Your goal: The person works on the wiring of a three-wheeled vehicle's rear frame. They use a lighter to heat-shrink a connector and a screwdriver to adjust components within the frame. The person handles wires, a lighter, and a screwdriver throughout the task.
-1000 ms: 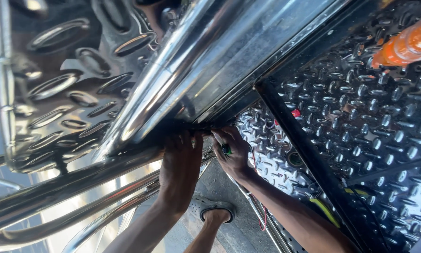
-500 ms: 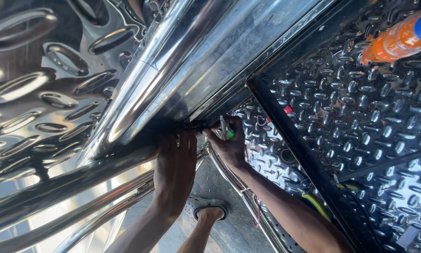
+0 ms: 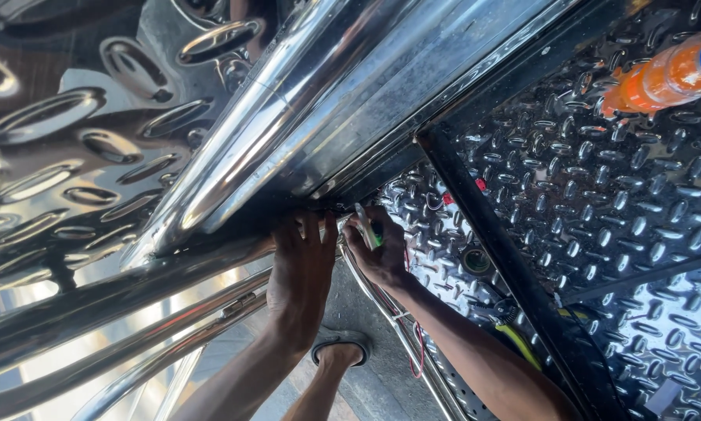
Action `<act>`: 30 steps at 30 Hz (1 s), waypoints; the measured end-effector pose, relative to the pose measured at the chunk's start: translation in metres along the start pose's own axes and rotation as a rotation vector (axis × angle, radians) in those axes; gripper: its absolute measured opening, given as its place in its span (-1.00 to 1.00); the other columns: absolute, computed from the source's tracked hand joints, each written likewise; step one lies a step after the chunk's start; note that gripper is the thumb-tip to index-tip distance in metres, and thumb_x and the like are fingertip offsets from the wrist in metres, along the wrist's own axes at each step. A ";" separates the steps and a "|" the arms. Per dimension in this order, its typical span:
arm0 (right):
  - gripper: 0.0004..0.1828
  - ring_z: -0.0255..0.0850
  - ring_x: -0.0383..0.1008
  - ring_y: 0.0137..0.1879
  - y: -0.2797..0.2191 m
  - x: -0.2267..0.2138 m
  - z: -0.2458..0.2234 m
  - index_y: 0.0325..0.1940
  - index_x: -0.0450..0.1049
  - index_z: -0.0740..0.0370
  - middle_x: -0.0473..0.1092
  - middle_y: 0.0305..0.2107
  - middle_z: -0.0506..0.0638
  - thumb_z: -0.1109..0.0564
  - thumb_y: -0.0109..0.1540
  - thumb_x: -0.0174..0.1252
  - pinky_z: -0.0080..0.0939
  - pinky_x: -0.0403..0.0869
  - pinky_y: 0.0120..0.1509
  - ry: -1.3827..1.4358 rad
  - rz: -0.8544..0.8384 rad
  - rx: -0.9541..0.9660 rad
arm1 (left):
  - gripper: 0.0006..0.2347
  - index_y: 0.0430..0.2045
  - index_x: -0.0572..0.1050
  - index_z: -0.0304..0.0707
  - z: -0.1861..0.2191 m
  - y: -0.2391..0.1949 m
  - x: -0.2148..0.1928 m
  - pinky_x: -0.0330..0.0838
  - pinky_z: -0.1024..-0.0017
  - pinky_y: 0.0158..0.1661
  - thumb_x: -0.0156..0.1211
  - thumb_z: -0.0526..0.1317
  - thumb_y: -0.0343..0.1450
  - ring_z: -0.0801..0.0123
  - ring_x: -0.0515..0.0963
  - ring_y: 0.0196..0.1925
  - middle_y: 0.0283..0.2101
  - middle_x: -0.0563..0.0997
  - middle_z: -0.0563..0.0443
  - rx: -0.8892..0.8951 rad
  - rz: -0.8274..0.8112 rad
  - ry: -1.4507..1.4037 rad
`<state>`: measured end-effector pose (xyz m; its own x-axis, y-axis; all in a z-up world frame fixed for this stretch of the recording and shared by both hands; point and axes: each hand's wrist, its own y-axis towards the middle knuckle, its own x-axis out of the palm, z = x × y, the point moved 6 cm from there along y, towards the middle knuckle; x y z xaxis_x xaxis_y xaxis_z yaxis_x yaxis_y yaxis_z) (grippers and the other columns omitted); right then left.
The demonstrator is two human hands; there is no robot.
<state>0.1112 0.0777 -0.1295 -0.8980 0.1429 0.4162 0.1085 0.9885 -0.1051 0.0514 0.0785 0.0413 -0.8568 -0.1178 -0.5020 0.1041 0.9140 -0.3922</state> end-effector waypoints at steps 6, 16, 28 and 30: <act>-0.55 -0.29 0.42 -0.52 -0.011 -0.016 0.012 -0.04 0.69 0.24 0.53 -0.54 0.01 -0.16 0.49 0.09 -0.22 0.38 -0.38 -0.009 -0.219 -0.025 | -0.46 0.25 0.54 0.33 -0.010 -0.001 -0.018 0.39 0.18 0.00 0.51 -0.02 0.31 0.25 0.62 -0.17 -0.02 0.58 0.02 0.018 0.011 -0.022; -0.76 -0.16 0.55 -0.28 0.015 -0.018 -0.035 0.12 0.70 0.22 0.56 -0.37 0.16 0.14 0.38 0.33 -0.11 0.43 -0.22 -0.052 -0.302 -0.093 | -0.49 0.09 0.61 0.07 -0.026 -0.002 -0.025 0.37 0.17 -0.05 0.51 -0.14 0.19 0.19 0.59 -0.21 -0.12 0.58 -0.01 0.039 0.142 -0.158; -0.68 -0.24 0.57 -0.23 0.002 -0.031 -0.009 0.15 0.63 0.21 0.61 -0.35 0.08 0.09 0.34 0.44 -0.10 0.49 -0.07 -0.089 -0.255 -0.052 | -0.61 -0.06 0.66 -0.09 -0.028 -0.001 -0.029 0.34 0.22 -0.14 0.45 -0.16 0.21 0.21 0.60 -0.31 -0.24 0.61 0.00 0.039 0.192 -0.166; -0.73 -0.30 0.57 -0.19 0.002 -0.031 -0.022 0.07 0.63 0.18 0.64 -0.32 0.05 0.10 0.32 0.46 -0.17 0.49 -0.03 -0.094 -0.221 -0.040 | -0.64 -0.09 0.65 -0.13 -0.027 -0.001 -0.029 0.33 0.24 -0.13 0.44 -0.16 0.22 0.23 0.59 -0.34 -0.28 0.62 -0.01 0.043 0.173 -0.141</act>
<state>0.1485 0.0763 -0.1228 -0.9375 -0.0802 0.3387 -0.0798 0.9967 0.0152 0.0629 0.0914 0.0768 -0.7454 -0.0169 -0.6664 0.2672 0.9083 -0.3219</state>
